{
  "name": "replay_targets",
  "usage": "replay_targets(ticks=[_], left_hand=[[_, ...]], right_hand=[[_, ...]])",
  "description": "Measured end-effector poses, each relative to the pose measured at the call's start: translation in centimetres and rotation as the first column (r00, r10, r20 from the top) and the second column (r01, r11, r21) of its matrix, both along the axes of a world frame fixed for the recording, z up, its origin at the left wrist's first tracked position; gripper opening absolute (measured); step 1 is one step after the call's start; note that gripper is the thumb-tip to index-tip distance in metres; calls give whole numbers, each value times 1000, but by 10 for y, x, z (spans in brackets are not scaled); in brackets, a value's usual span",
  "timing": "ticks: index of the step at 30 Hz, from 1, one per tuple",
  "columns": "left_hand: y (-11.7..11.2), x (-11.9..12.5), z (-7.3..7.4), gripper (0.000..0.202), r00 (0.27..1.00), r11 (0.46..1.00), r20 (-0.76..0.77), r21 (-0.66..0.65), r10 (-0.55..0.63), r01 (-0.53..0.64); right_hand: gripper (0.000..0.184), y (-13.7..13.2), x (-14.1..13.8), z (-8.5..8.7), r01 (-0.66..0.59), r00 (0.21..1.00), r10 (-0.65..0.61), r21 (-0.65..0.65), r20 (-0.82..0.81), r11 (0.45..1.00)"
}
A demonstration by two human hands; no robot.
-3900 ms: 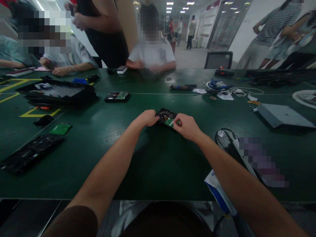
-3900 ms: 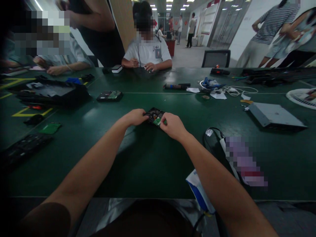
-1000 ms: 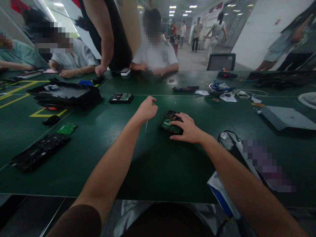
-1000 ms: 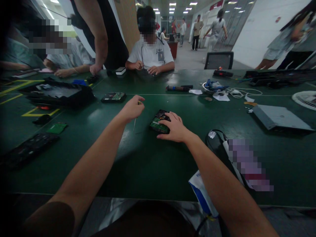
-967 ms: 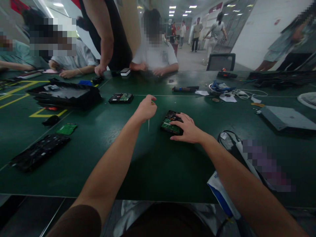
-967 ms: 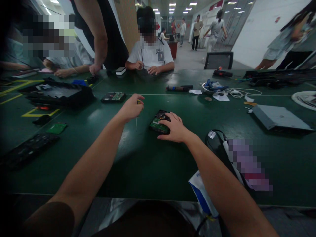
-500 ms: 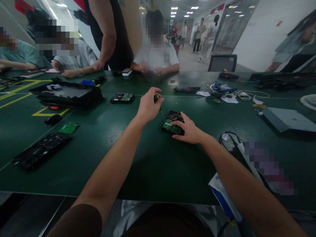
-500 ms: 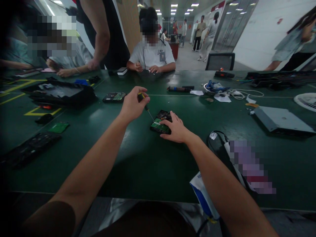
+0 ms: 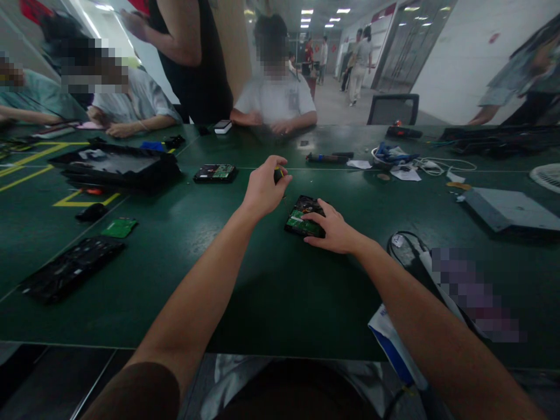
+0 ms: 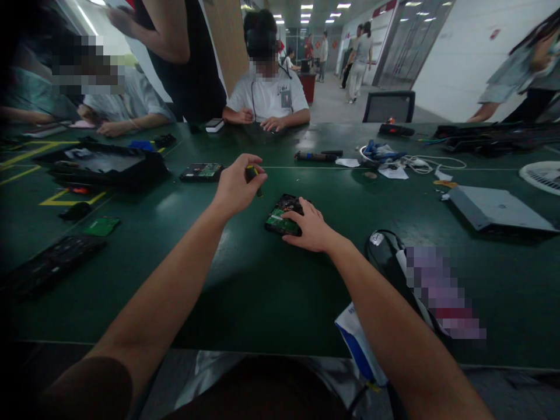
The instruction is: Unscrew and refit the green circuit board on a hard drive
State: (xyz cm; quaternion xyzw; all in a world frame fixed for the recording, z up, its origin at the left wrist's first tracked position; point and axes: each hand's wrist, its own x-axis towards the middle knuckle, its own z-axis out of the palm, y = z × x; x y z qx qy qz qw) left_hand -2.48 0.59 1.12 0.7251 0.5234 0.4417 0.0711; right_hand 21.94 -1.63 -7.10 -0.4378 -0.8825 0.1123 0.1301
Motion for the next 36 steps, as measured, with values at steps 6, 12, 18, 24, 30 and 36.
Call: replay_targets(ticks=[6, 12, 18, 24, 30, 36], left_hand=[[0, 0, -1, 32, 1000, 1000, 1, 18, -23, 23], [0, 1, -2, 34, 1000, 1000, -17, 2, -15, 15], [0, 2, -3, 33, 1000, 1000, -24, 4, -17, 17], [1, 1, -4, 33, 999, 999, -23, 4, -32, 32], [2, 1, -5, 35, 998, 998, -38, 11, -59, 59], [0, 3, -3, 36, 994, 996, -57, 12, -91, 91]], right_hand=[[74, 0, 1, 1, -10, 1000, 9, 13, 21, 1000], [74, -1, 0, 3, -22, 998, 21, 13, 53, 1000], [74, 0, 0, 1, -32, 999, 30, 28, 44, 999], [73, 1, 0, 1, -37, 999, 35, 41, 41, 998], [67, -1, -3, 0, -25, 999, 23, 68, 25, 997], [52, -2, -9, -4, 13, 1000, -14, 107, 7, 994]])
